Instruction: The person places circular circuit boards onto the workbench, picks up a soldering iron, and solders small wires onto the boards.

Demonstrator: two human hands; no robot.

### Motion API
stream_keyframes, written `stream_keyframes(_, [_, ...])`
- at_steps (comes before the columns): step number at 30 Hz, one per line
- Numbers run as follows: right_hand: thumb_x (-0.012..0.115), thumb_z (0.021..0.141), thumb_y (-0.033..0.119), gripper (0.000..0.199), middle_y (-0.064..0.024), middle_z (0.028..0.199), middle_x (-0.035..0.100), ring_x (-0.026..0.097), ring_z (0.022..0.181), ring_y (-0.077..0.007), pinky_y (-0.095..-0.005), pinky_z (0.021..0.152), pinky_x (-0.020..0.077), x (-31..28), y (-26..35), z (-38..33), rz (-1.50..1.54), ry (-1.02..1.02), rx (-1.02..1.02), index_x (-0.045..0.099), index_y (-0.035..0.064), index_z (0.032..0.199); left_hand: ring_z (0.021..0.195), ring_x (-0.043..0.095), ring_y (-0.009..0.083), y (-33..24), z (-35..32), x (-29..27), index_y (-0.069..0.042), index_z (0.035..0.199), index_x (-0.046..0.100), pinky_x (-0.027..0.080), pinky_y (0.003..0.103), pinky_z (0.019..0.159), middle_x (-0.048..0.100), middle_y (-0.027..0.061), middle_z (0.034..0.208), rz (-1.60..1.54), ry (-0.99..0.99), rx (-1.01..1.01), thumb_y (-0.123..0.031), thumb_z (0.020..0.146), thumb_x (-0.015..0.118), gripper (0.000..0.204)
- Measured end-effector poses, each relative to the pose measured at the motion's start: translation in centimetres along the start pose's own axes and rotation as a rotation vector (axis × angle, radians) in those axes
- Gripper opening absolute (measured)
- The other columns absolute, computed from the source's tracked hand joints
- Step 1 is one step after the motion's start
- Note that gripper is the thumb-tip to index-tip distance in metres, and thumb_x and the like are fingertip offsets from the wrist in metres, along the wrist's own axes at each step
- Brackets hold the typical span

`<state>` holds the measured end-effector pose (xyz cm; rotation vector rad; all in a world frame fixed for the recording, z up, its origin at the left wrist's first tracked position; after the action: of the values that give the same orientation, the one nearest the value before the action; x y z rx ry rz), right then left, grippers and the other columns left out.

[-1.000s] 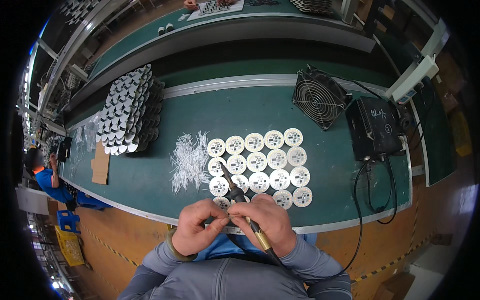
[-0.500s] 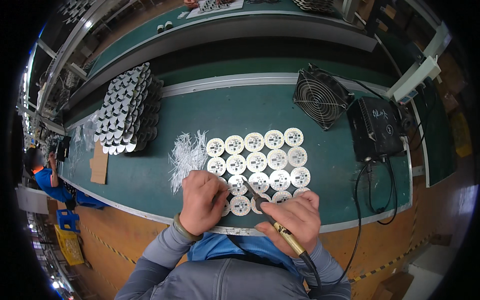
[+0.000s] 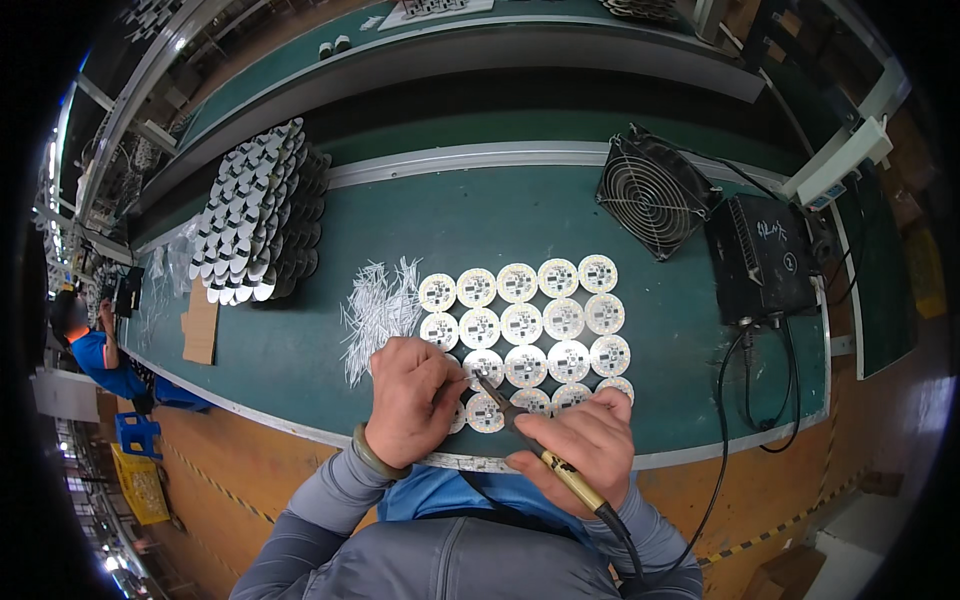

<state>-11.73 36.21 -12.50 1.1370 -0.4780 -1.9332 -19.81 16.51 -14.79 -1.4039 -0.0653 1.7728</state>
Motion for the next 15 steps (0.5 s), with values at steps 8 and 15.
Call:
stream_keyframes(8, [0.087, 0.078, 0.032, 0.036, -0.0016, 0.073, 0.066, 0.059, 0.065, -0.0212, -0.0379, 0.081, 0.0372, 0.11, 0.02, -0.03, -0.002, -0.001, 0.006, 0.078, 0.0081, 0.103, 0.091, 0.057, 0.0276, 0.04, 0.0, 0.08, -0.011, 0.087, 0.071, 0.038, 0.042, 0.082, 0.061, 0.0032, 0.09, 0.004, 0.008, -0.011, -0.004, 0.074, 0.079, 0.017])
stream_keyframes(15, [0.087, 0.074, 0.021, 0.031, -0.0004, 0.073, 0.065, 0.059, 0.065, -0.0204, -0.0382, 0.081, 0.0375, 0.25, 0.15, 0.25, -0.008, 0.013, 0.007, 0.078, 0.0083, 0.101, 0.092, 0.057, 0.0275, 0.01, -0.07, 0.08, -0.012, 0.089, 0.07, 0.038, 0.042, 0.083, 0.06, 0.0031, 0.09, 0.009, 0.012, -0.009, -0.004, 0.075, 0.078, 0.018])
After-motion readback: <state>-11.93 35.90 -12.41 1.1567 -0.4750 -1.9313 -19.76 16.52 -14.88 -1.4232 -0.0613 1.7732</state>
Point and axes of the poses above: each hand's wrist, its own z-axis towards the middle knuckle, its own x-axis out of the palm, y = z × x, the point moved 6 cm from there along z, towards the middle knuckle
